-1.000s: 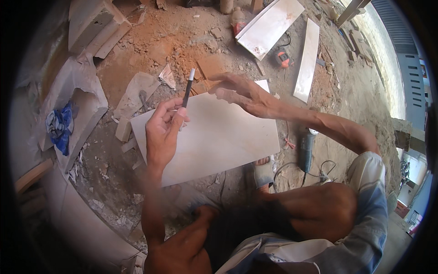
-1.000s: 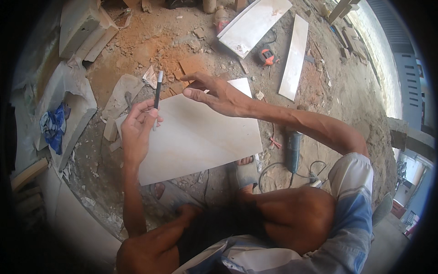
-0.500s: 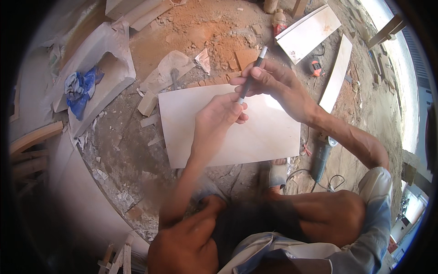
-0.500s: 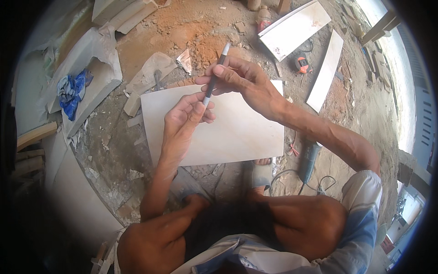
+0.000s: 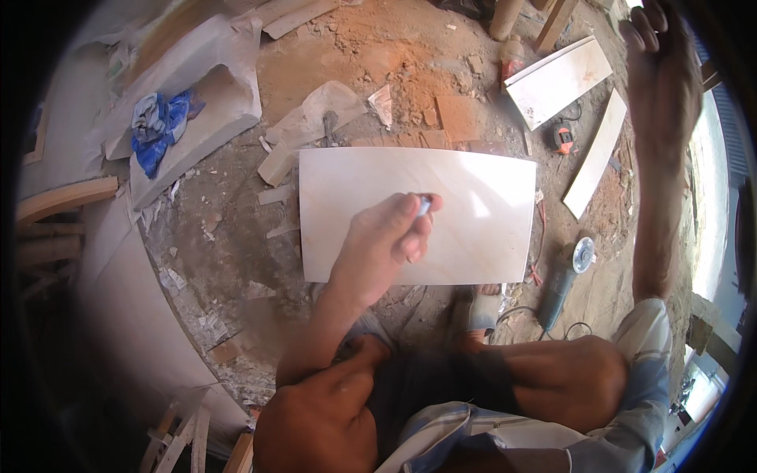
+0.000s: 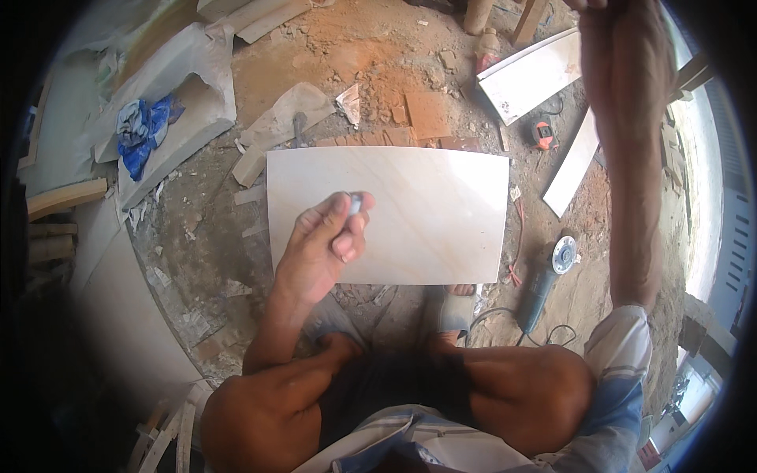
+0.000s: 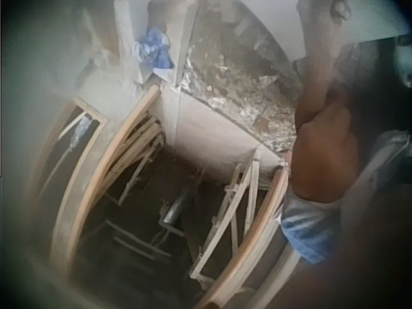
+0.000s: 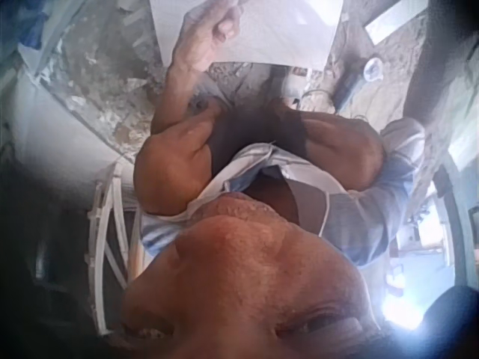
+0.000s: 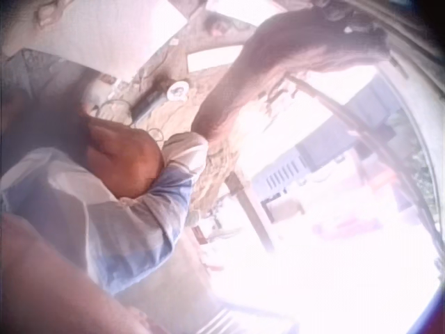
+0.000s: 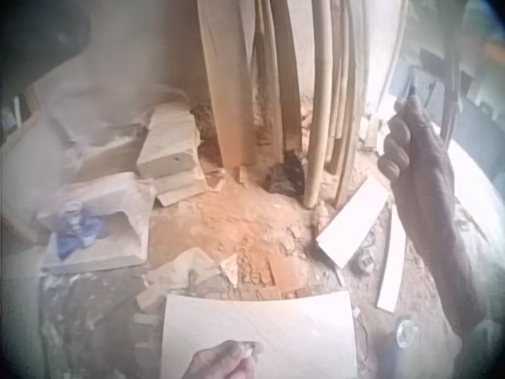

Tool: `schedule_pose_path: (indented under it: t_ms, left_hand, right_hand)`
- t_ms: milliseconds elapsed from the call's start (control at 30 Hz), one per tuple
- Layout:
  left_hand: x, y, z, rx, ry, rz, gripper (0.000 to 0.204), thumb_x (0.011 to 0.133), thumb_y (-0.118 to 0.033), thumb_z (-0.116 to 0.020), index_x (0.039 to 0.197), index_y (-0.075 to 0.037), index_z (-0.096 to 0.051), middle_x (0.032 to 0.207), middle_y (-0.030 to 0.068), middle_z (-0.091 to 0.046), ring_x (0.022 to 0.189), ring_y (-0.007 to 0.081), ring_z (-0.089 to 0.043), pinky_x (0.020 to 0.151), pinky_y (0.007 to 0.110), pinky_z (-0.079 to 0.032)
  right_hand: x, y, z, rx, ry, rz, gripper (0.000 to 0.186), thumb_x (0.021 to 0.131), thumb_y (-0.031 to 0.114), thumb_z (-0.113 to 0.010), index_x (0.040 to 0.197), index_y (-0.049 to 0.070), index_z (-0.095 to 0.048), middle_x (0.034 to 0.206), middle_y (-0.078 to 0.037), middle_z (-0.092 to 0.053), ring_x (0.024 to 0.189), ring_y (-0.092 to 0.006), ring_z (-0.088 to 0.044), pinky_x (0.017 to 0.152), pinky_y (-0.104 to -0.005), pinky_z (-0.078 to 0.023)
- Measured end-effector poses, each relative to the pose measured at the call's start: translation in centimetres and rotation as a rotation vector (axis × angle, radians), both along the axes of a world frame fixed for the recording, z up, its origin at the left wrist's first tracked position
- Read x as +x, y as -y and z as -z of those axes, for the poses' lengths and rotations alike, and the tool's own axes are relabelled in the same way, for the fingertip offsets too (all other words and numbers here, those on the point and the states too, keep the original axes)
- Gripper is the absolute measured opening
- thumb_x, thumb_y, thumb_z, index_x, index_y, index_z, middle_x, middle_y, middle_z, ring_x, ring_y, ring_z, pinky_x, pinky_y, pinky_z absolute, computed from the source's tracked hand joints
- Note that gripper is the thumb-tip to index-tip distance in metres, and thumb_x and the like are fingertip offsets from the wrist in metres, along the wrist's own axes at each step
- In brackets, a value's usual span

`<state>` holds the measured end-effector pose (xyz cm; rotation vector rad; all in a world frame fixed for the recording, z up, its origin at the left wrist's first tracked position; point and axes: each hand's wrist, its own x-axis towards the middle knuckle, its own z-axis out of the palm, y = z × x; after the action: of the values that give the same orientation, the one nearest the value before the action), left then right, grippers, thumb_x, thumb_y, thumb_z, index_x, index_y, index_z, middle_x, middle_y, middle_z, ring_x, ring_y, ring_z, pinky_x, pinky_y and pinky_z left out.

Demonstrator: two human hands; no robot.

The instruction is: The person measures a tile with a tape measure, marks a line with a pen, and prepares to cut it with an angle grinder.

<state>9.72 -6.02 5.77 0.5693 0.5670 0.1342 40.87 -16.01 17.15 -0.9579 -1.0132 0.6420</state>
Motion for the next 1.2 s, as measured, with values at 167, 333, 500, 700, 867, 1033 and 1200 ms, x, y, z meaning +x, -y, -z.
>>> schedule_pose_path:
  t_ms: [167, 333, 500, 700, 867, 1033, 1200]
  left_hand:
    - [1.4, -1.6, -1.8, 0.374, 0.031, -0.167, 0.037, 0.114, -0.029, -0.06, 0.127, 0.005, -0.065, 0.098, 0.0032, -0.066, 0.082, 0.009, -0.056, 0.078, 0.027, -0.048]
    - [0.9, -1.0, -1.8, 0.442, 0.007, -0.153, 0.037, 0.114, -0.028, -0.06, 0.128, 0.006, -0.065, 0.1, 0.0048, -0.066, 0.084, 0.0106, -0.058, 0.08, 0.028, -0.049]
    - [0.3, -1.3, -1.2, 0.513, -0.109, -0.114, 0.038, 0.112, -0.026, -0.064, 0.127, 0.009, -0.069, 0.098, 0.0061, -0.069, 0.081, 0.0106, -0.059, 0.076, 0.027, -0.05]
    - [1.6, -0.3, -0.4, 0.58, -0.268, 0.028, 0.035, 0.108, -0.021, -0.071, 0.124, 0.01, -0.074, 0.095, 0.0094, -0.074, 0.076, 0.0103, -0.062, 0.069, 0.025, -0.052]
    - [0.8, 1.0, 2.2, 0.601, -0.344, 0.081, 0.03, 0.105, -0.018, -0.076, 0.122, 0.006, -0.076, 0.091, 0.0051, -0.075, 0.073, 0.0075, -0.064, 0.067, 0.024, -0.053]
    - [1.6, 0.1, 4.2, 0.7, -0.335, 0.101, 0.027, 0.104, -0.018, -0.076, 0.118, 0.006, -0.078, 0.087, 0.0058, -0.075, 0.07, 0.0084, -0.065, 0.064, 0.023, -0.052]
    - [1.8, 1.4, 3.8, 0.739, -0.402, 0.17, 0.035, 0.104, -0.026, -0.077, 0.116, 0.007, -0.077, 0.087, 0.0094, -0.074, 0.071, 0.01, -0.064, 0.061, 0.024, -0.05]
  right_hand:
    - [-5.8, 0.9, 4.2, -0.402, 0.82, -0.058, 0.025, 0.107, 0.026, -0.065, 0.124, 0.009, -0.071, 0.106, -0.008, -0.077, 0.086, -0.027, -0.077, 0.069, -0.0461, -0.062]
    - [-8.3, 0.7, 4.8, -0.541, 1.026, -0.121, 0.018, 0.105, 0.02, -0.066, 0.118, 0.008, -0.066, 0.096, -0.012, -0.068, 0.083, -0.0341, -0.072, 0.07, -0.0459, -0.059]
    - [-8.3, 0.7, 4.4, -0.663, 1.183, -0.232, 0.018, 0.1, 0.014, -0.063, 0.118, 0.009, -0.064, 0.096, -0.012, -0.065, 0.09, -0.0336, -0.073, 0.074, -0.0455, -0.059]
    - [-8.1, 2.4, 7.2, -0.56, 1.347, -0.307, 0.03, 0.094, 0.01, -0.064, 0.124, 0.008, -0.066, 0.102, -0.009, -0.066, 0.101, -0.0301, -0.073, 0.081, -0.0414, -0.062]
    - [-9.0, 3.7, 10.1, -0.592, 1.144, -0.356, 0.025, 0.098, 0.01, -0.063, 0.121, 0.002, -0.064, 0.103, -0.013, -0.069, 0.099, -0.0337, -0.073, 0.083, -0.0464, -0.062]
    - [-9.5, 4.0, 14.6, -0.518, 0.961, -0.264, 0.016, 0.108, 0.016, -0.058, 0.111, 0.001, -0.064, 0.095, -0.015, -0.069, 0.087, -0.0349, -0.073, 0.078, -0.0481, -0.058]
    - [-9.3, 4.9, 15.3, -0.906, 0.059, -0.667, 0.031, 0.114, 0.03, -0.055, 0.105, 0.002, -0.066, 0.075, -0.014, -0.063, 0.079, -0.0327, -0.069, 0.072, -0.0461, -0.053]
